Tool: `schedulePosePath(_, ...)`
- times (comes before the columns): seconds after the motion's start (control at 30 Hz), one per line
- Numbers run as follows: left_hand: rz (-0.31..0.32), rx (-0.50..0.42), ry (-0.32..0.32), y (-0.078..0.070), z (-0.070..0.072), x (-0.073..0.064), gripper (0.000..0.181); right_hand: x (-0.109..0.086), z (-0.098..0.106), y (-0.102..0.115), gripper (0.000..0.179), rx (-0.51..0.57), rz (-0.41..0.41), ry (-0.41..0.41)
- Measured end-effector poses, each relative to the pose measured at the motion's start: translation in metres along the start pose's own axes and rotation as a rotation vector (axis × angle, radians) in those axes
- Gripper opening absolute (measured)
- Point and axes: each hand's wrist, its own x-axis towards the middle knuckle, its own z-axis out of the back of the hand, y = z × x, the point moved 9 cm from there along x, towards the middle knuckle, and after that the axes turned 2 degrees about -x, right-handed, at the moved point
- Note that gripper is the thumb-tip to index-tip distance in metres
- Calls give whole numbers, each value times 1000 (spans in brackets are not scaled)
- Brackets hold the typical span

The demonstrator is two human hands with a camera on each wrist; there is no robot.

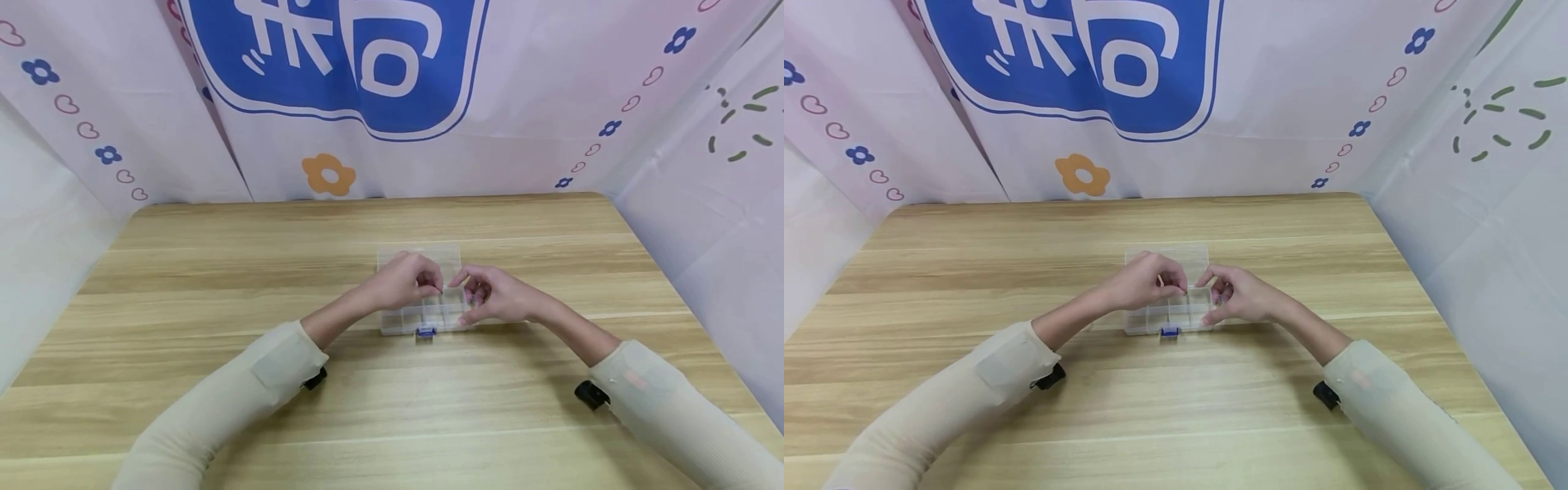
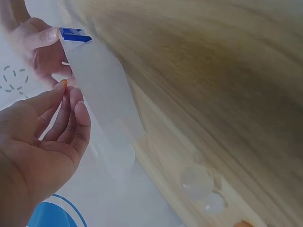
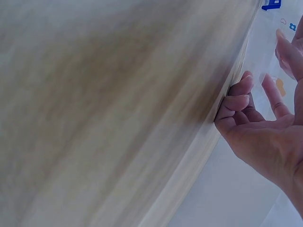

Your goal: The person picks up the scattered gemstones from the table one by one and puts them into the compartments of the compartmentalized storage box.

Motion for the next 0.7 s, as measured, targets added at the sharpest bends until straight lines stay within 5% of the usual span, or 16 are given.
schedulePosePath(0.7,-18,-24,45,-2,-6,9,7,0,0,0,53,7,0,5)
